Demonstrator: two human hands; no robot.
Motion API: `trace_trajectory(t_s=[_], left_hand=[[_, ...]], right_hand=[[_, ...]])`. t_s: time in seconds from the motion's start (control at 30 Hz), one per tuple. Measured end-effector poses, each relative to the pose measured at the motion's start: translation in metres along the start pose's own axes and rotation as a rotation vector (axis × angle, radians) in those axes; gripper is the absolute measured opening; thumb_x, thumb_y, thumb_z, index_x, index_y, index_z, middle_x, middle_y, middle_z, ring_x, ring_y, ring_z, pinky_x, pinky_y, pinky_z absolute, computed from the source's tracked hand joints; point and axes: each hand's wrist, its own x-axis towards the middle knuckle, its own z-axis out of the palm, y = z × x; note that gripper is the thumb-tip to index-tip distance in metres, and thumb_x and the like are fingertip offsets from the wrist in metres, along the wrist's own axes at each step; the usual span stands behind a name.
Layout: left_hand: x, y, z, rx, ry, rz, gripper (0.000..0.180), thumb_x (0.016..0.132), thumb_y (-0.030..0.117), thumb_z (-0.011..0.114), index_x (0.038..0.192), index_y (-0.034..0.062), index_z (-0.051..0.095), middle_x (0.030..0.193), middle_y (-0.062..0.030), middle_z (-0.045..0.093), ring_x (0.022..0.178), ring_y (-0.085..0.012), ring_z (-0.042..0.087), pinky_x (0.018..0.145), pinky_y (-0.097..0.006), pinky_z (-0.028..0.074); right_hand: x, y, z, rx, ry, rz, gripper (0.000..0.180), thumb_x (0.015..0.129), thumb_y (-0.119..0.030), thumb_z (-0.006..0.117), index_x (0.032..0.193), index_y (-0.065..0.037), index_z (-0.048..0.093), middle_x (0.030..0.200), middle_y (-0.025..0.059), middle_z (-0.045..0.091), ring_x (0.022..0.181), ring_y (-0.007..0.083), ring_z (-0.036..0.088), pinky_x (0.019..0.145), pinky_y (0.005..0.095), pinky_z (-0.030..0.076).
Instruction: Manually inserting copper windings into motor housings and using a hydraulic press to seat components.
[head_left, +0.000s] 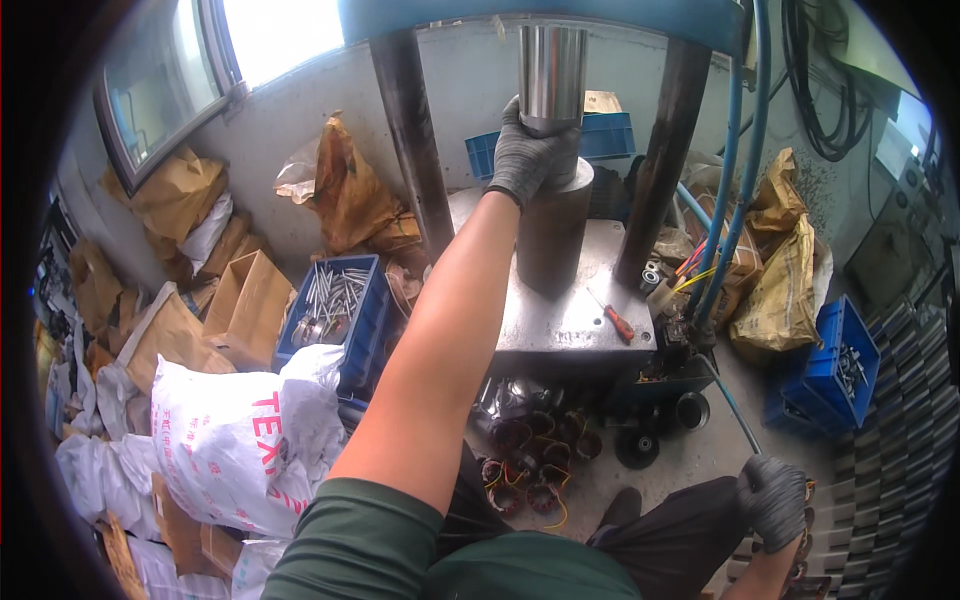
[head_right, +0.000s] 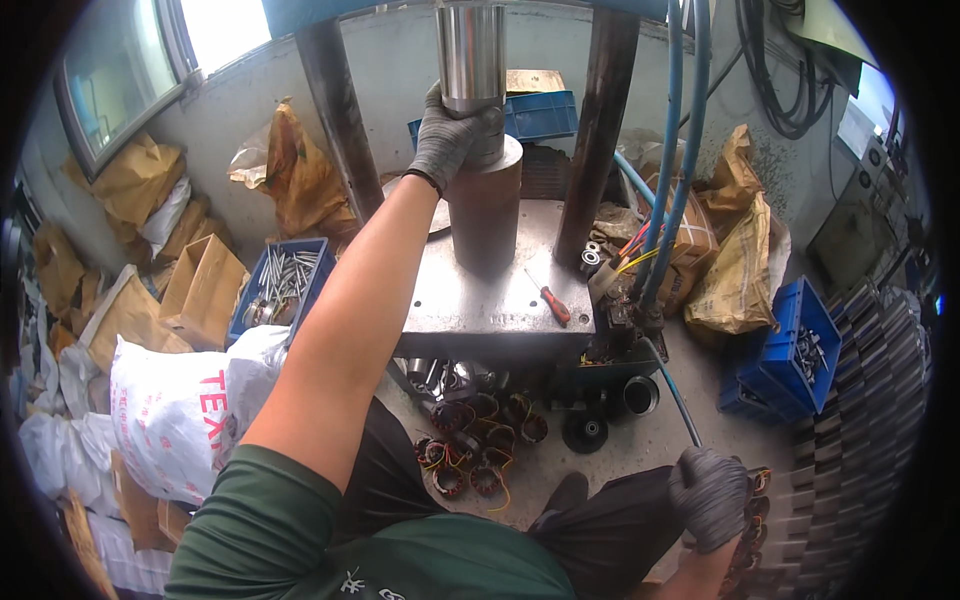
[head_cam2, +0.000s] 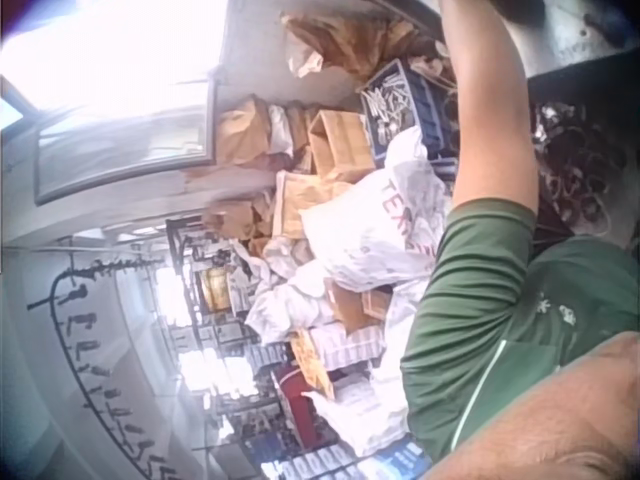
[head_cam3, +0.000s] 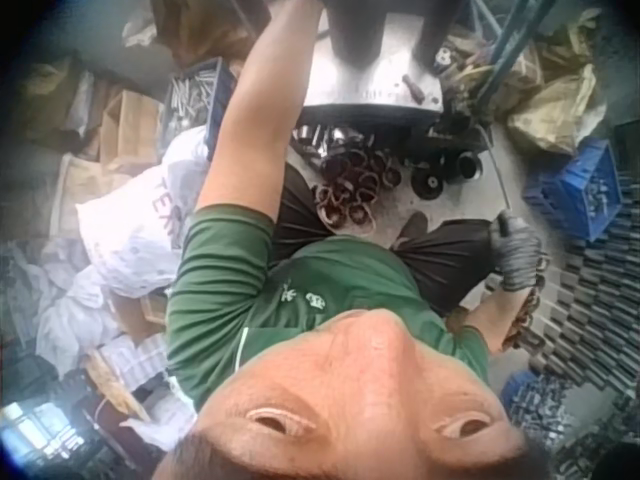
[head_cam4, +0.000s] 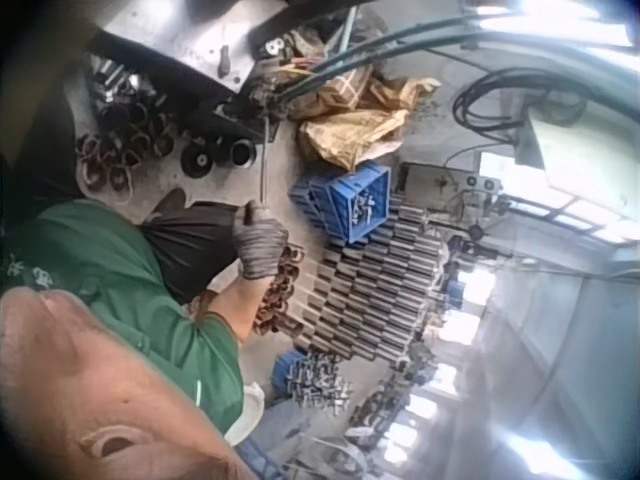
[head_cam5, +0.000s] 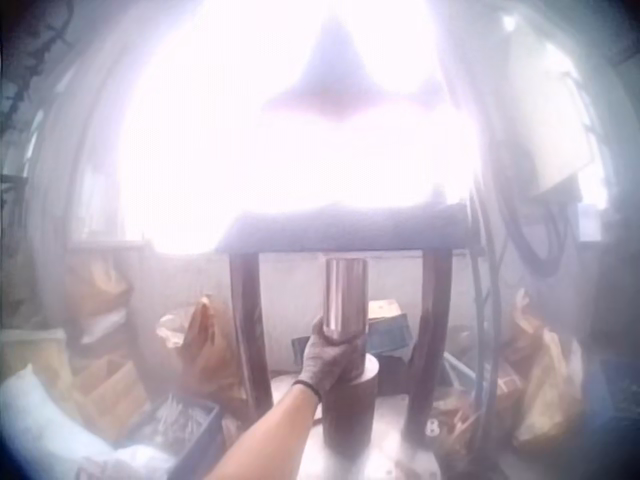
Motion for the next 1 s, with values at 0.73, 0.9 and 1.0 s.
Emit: trace_trajectory(t_s=[0.73,0.9,1.0], left_hand=[[-0.014,0.014,0.006,0.146,-0.044,0.051,0.073,0.076,0.017,0.083,0.136,0.0056,0.043,0.124,-0.0094,0.061,0.11,-0.0191,0.062,0.095,-0.029,0.059],[-0.003,0.004,0.0,-0.029,-0.005,-0.02,0.04,0.096,0.022,0.058,0.131,0.005,0.048,0.121,-0.0106,0.061,0.106,-0.0228,0.061,0.094,-0.036,0.057],[0.003,-0.003,0.0,-0.12,0.012,-0.063,0.035,0.1,0.025,0.05,0.128,0.0043,0.05,0.118,-0.0124,0.06,0.108,-0.0242,0.06,0.098,-0.038,0.055]], right_hand=[[-0.001,0.002,-0.006,0.069,0.002,0.011,0.007,0.079,-0.011,0.072,0.08,-0.005,0.067,0.078,0.0203,0.065,0.077,0.042,0.066,0.069,0.0489,0.052],[0.0,0.003,0.001,0.1,0.081,-0.025,0.005,0.077,-0.01,0.071,0.078,-0.007,0.067,0.077,0.0184,0.066,0.074,0.0413,0.066,0.068,0.0487,0.053],[0.003,0.004,-0.002,0.123,0.099,-0.045,0.007,0.076,-0.007,0.068,0.082,-0.008,0.068,0.082,0.0167,0.068,0.077,0.0405,0.067,0.069,0.048,0.053]])
